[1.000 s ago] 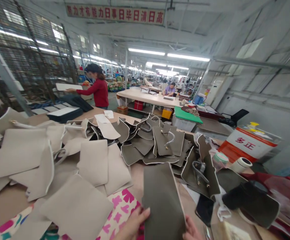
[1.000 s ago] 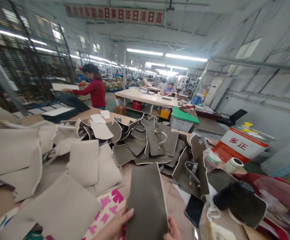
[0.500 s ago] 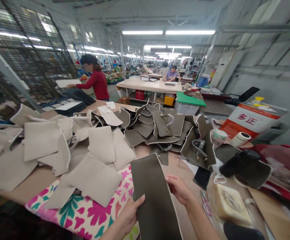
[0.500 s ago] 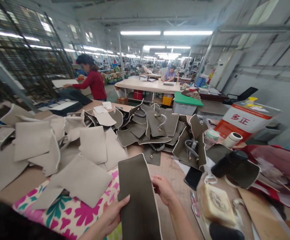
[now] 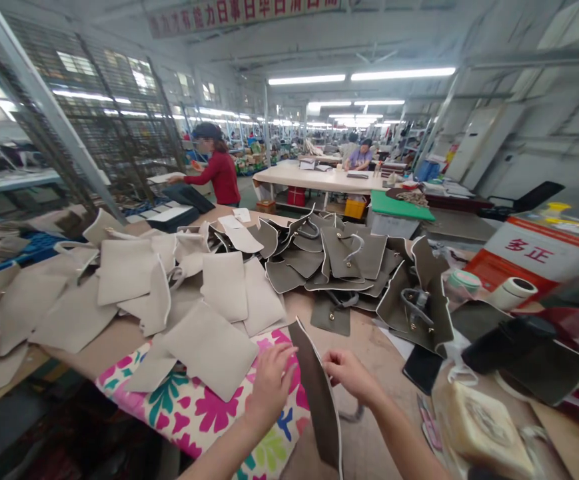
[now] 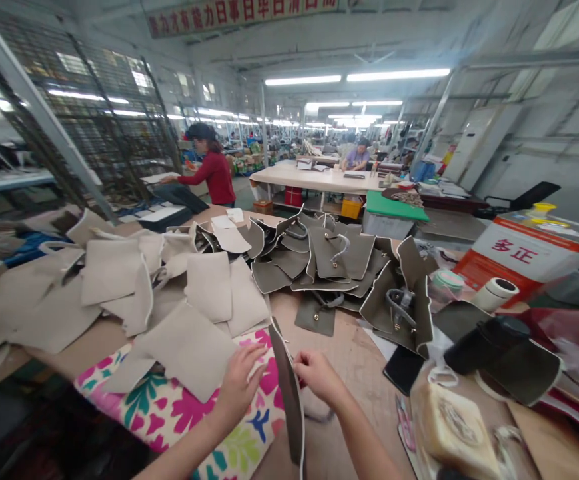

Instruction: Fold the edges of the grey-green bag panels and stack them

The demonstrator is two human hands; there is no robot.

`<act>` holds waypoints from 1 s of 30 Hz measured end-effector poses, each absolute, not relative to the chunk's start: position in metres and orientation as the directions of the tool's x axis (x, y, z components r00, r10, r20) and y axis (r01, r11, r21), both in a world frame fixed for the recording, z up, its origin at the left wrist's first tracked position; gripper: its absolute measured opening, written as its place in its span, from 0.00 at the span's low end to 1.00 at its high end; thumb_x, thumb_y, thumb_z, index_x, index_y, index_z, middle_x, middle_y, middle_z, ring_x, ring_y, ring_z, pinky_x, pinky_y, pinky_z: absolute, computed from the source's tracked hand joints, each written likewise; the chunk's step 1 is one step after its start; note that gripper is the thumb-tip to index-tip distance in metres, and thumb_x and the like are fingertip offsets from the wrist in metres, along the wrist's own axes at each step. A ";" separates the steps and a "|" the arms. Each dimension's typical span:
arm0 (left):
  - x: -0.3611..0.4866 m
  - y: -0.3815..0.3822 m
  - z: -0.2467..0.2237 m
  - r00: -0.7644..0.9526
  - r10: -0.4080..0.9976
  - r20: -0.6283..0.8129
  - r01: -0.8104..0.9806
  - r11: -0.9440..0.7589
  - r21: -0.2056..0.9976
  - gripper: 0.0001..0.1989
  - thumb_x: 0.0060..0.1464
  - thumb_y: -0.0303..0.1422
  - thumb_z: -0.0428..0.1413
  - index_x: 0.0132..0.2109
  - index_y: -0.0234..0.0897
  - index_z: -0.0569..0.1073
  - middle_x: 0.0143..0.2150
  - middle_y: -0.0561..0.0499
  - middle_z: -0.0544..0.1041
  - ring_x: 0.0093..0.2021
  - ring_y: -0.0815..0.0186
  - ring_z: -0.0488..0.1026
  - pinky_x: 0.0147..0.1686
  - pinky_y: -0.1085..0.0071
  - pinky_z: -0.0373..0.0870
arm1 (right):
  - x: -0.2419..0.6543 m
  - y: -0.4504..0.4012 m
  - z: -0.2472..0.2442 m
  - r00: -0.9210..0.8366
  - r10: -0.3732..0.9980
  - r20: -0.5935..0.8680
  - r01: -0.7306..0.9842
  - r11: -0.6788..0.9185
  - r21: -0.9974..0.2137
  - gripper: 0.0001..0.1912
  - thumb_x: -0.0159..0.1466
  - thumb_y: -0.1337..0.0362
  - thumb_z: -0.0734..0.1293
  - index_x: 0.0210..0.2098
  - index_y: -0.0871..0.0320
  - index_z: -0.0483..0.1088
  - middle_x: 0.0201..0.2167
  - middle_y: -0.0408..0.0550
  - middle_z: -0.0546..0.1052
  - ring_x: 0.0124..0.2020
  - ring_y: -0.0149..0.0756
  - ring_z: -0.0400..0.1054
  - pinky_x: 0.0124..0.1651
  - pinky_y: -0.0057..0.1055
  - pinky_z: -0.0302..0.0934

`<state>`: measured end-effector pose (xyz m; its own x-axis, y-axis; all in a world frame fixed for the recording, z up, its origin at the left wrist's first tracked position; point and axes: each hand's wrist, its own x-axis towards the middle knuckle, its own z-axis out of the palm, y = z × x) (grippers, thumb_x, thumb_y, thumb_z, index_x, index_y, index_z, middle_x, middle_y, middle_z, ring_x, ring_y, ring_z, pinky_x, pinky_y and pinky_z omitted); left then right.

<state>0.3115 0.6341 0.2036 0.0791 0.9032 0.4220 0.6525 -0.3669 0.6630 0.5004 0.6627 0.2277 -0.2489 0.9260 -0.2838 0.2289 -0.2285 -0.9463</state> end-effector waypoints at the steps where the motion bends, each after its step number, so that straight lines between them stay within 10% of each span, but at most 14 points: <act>1: 0.314 0.634 0.211 0.232 0.839 0.492 0.687 -0.499 0.528 0.11 0.57 0.30 0.46 0.46 0.40 0.69 0.45 0.46 0.71 0.48 0.60 0.64 0.49 0.58 0.58 | 0.497 0.663 0.223 -0.263 0.924 -0.279 0.249 -0.214 -0.944 0.04 0.46 0.67 0.61 0.18 0.59 0.60 0.14 0.37 0.63 0.18 0.27 0.60 0.22 0.24 0.55; 8: 0.325 0.633 0.221 0.652 0.645 0.400 0.683 -0.728 0.061 0.10 0.58 0.29 0.45 0.39 0.38 0.70 0.35 0.49 0.71 0.35 0.65 0.63 0.39 0.65 0.57 | 0.487 0.652 0.203 -0.351 0.878 -0.326 0.336 -0.207 -0.919 0.03 0.45 0.71 0.59 0.16 0.59 0.60 0.11 0.35 0.61 0.15 0.23 0.55 0.18 0.21 0.48; 19: 0.309 0.615 0.197 0.805 0.559 0.197 0.574 -0.819 -0.023 0.07 0.57 0.29 0.46 0.36 0.34 0.68 0.33 0.49 0.68 0.34 0.64 0.62 0.36 0.65 0.56 | 0.483 0.628 0.178 -0.463 0.767 -0.444 0.404 -0.263 -0.876 0.02 0.45 0.70 0.57 0.18 0.58 0.57 0.12 0.36 0.62 0.16 0.25 0.59 0.20 0.21 0.54; 30: 0.315 0.607 0.174 0.834 0.550 0.045 0.548 -0.835 0.044 0.07 0.55 0.25 0.47 0.31 0.33 0.69 0.31 0.48 0.70 0.33 0.63 0.65 0.30 0.67 0.60 | 0.471 0.622 0.159 -0.488 0.816 -0.311 0.665 0.116 -0.737 0.07 0.49 0.72 0.60 0.26 0.58 0.69 0.29 0.48 0.76 0.34 0.37 0.67 0.34 0.27 0.55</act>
